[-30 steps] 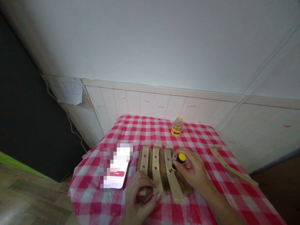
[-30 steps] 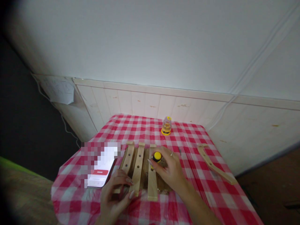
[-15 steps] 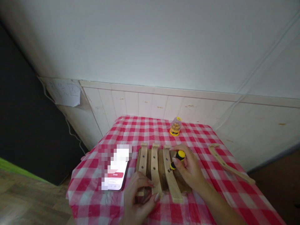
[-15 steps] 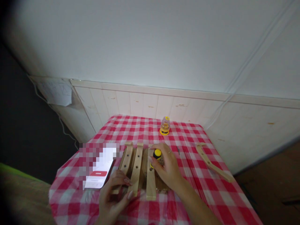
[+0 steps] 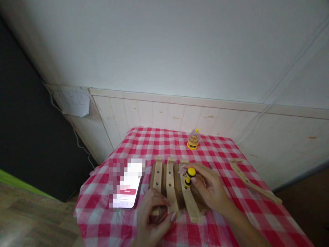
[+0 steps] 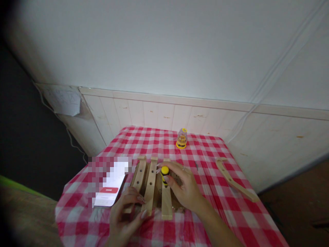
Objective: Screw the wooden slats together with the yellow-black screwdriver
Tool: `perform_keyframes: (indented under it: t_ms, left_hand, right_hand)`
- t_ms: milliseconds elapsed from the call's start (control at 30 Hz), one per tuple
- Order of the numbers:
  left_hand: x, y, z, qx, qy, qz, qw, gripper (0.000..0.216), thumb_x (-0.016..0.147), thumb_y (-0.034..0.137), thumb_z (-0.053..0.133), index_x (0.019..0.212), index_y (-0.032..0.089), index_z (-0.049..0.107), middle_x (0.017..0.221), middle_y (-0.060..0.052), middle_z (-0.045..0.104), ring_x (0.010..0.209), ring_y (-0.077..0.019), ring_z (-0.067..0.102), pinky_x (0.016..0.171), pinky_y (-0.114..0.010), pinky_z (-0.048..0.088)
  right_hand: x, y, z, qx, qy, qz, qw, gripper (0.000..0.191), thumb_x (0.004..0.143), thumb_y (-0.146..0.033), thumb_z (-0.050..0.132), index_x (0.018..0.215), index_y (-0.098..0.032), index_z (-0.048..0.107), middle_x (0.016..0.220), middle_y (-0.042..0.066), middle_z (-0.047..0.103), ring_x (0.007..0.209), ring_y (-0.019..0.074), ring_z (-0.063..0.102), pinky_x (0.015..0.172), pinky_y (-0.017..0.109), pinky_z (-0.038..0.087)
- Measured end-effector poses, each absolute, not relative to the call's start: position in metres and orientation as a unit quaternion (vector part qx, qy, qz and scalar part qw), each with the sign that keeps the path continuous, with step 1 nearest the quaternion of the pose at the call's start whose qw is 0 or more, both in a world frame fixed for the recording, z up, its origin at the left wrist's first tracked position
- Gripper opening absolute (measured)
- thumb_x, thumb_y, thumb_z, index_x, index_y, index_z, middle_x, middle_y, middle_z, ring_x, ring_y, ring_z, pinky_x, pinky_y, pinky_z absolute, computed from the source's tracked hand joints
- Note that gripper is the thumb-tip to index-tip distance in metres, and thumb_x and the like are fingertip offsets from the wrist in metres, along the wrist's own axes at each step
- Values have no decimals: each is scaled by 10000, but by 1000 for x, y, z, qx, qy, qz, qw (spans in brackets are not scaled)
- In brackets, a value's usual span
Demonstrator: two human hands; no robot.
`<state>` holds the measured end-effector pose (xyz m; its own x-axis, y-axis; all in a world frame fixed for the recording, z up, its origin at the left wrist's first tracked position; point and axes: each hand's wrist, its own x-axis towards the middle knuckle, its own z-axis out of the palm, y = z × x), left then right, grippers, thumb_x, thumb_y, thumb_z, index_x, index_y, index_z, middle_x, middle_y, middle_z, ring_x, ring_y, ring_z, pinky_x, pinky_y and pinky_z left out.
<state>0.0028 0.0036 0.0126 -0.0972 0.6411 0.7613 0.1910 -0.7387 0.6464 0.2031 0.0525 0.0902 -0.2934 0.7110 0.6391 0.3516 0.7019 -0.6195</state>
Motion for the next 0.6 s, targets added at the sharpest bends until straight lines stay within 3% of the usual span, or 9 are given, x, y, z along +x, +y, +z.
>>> perform_keyframes:
  t_ms: [167, 267, 400, 600]
  left_hand:
    - [2, 3, 11, 653, 316, 667, 170, 165, 943, 388, 702, 934, 236, 638, 765, -13, 669, 716, -190, 638, 651, -302, 523]
    - [2, 3, 11, 654, 313, 667, 172, 166, 945, 389, 701, 938, 235, 640, 767, -15, 668, 717, -191, 639, 647, -301, 522]
    - [2, 3, 11, 654, 312, 667, 177, 168, 946, 392, 700, 938, 236, 638, 766, -15, 665, 723, -191, 641, 626, -289, 509]
    - [2, 4, 10, 655, 312, 664, 181, 154, 946, 374, 708, 952, 238, 638, 793, -15, 668, 743, -183, 636, 643, -279, 503]
  right_hand:
    - [204, 51, 88, -360, -762, 259, 472, 458, 1064, -461, 399, 1492, -335, 503, 1077, 82, 780, 982, 223, 754, 857, 347, 611]
    - [203, 51, 85, -349, -743, 325, 470, 494, 1068, -489, 354, 1530, -340, 441, 1004, 69, 752, 972, 218, 736, 894, 363, 599]
    - [195, 53, 76, -346, -688, 387, 508, 466, 1052, -535, 355, 1435, -320, 511, 962, 59, 704, 874, 209, 707, 820, 355, 608]
    - [178, 54, 69, -282, -620, 458, 571, 342, 1003, -625, 410, 1117, -320, 515, 857, 16, 657, 765, 210, 640, 700, 360, 575]
